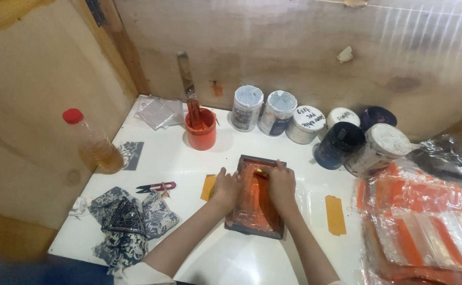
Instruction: The person uses a yellow sponge to apply orange paint from a rectangular tray onto several small, clear plastic strips laid out on a white table. After applying the paint, the person uses a patterned cloth to wipe the table surface.
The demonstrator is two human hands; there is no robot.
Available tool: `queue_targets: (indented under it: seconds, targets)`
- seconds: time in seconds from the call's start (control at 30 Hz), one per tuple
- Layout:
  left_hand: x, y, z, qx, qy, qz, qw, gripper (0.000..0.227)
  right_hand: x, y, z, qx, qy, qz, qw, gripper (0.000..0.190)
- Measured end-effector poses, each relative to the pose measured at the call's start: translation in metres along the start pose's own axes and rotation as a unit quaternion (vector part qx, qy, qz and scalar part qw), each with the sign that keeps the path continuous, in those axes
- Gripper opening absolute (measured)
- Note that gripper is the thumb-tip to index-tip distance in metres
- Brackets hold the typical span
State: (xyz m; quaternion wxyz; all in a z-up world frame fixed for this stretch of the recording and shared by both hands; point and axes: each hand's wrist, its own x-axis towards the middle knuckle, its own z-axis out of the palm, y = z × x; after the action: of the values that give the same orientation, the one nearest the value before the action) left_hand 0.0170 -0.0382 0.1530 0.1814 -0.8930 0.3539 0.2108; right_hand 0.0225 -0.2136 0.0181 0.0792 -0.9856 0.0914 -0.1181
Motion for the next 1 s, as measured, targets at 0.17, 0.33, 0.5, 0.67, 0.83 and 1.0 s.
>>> queue_targets:
  seconds: [0.17, 0.33, 0.5, 0.67, 0.83, 1.0]
  targets:
    - [0.015, 0.004, 0.009, 0.018, 0.013, -0.016, 1.0, 0.055, -0.02, 0.003, 0.005, 0.047, -0.008, -0.008, 0.999, 0.017]
    - [0.04, 0.0, 0.025, 0.037, 0.018, -0.013, 0.999, 0.051, -0.063, 0.001, -0.012, 0.036, -0.022, -0.002, 0.999, 0.018]
    - [0.1, -0.005, 0.082, 0.121, 0.0, 0.043, 0.992, 0.115, -0.104, -0.004, 0.005, 0.067, -0.04, 0.035, 0.996, 0.025]
    - [0.089, -0.004, 0.068, 0.147, -0.017, 0.052, 0.988, 0.09, -0.116, -0.01, 0.003, 0.069, -0.027, 0.014, 0.997, 0.036]
    - [0.073, -0.001, 0.048, 0.16, -0.015, 0.057, 0.985, 0.052, -0.113, -0.02, -0.013, 0.116, -0.067, 0.07, 0.988, 0.029]
    - [0.067, -0.002, 0.04, 0.155, -0.051, 0.064, 0.985, 0.108, -0.111, -0.012, 0.003, 0.082, -0.058, 0.032, 0.994, 0.027]
